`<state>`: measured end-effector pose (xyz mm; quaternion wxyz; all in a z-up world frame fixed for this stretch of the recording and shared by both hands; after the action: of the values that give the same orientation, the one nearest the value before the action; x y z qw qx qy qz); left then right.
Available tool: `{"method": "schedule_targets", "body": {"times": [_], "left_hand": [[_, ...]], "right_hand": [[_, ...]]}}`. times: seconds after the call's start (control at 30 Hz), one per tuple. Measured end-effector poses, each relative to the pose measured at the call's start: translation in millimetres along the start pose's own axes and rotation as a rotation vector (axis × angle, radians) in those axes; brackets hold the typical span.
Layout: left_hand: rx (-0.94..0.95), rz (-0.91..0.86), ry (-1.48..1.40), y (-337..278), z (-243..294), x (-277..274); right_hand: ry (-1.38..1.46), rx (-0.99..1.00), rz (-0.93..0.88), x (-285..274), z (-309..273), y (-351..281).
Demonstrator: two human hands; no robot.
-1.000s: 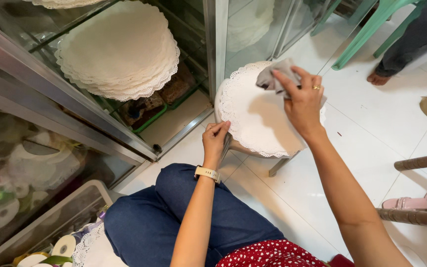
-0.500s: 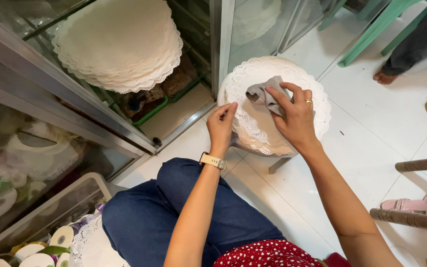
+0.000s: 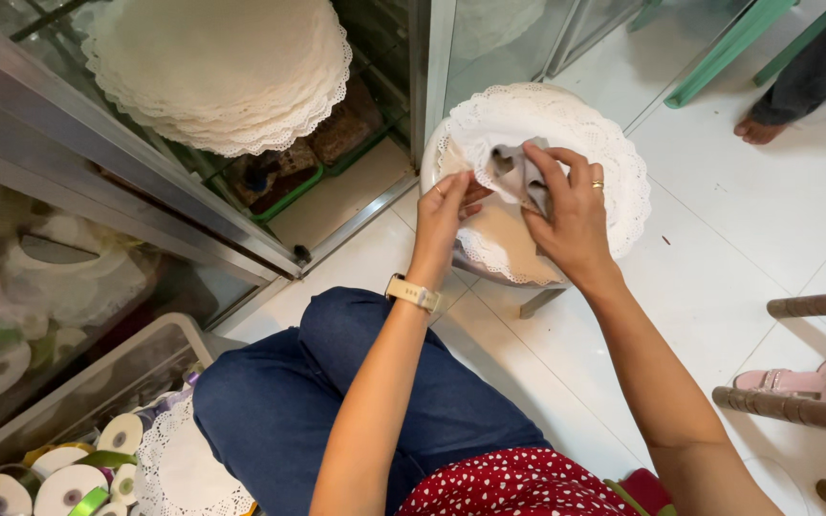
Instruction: The person wipes white decorative plates with a cloth and places them into a glass display cabinet. The person repeatedly picks up a plate, wipes it with a cloth, and stacks it inside the cabinet.
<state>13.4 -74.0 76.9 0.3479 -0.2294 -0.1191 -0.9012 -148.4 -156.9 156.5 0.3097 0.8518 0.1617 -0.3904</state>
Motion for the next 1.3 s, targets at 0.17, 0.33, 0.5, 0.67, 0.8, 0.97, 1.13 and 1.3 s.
{"method": "schedule_targets", "body": {"times": [0.17, 0.33, 0.5, 0.67, 0.8, 0.97, 1.13, 1.3], "left_hand": [[0.52, -0.539, 0.971, -39, 5, 10], [0.777, -0.779, 1.352, -62, -15, 15], [0.822, -0.808, 1.388, -68, -19, 2], [0.942, -0.683, 1.366, -71, 5, -3], [0.957, -0.625, 1.318, -74, 14, -6], [0.896, -0.514, 1.218, -67, 6, -19], [0.722, -0.392, 1.161, -51, -19, -40], [0.528, -0.266, 1.059, -39, -42, -54]], "right_hand": [[0.057, -0.031, 0.112, -25, -9, 7], [-0.065, -0.039, 0.181, -38, -10, 10], [-0.269, -0.114, 0.061, -17, 7, -1], [-0.321, -0.097, -0.106, 2, -16, -22], [-0.296, 0.013, -0.234, 9, -17, -26], [-0.006, 0.23, -0.407, 4, -1, -18], [0.066, 0.325, -0.431, 22, 32, -14], [0.103, 0.288, -0.354, 54, 53, -20]]}}
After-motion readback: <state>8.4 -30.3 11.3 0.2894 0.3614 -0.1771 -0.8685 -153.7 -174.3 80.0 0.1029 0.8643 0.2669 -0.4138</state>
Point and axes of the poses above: each hand's wrist, its own y-axis towards the middle knuckle, its own x-axis out of the palm, z = x × y, the point moved 5 cm from there along y, towards the middle knuckle, and after that the axes turned 14 degrees about x, right-handed, at the moved point
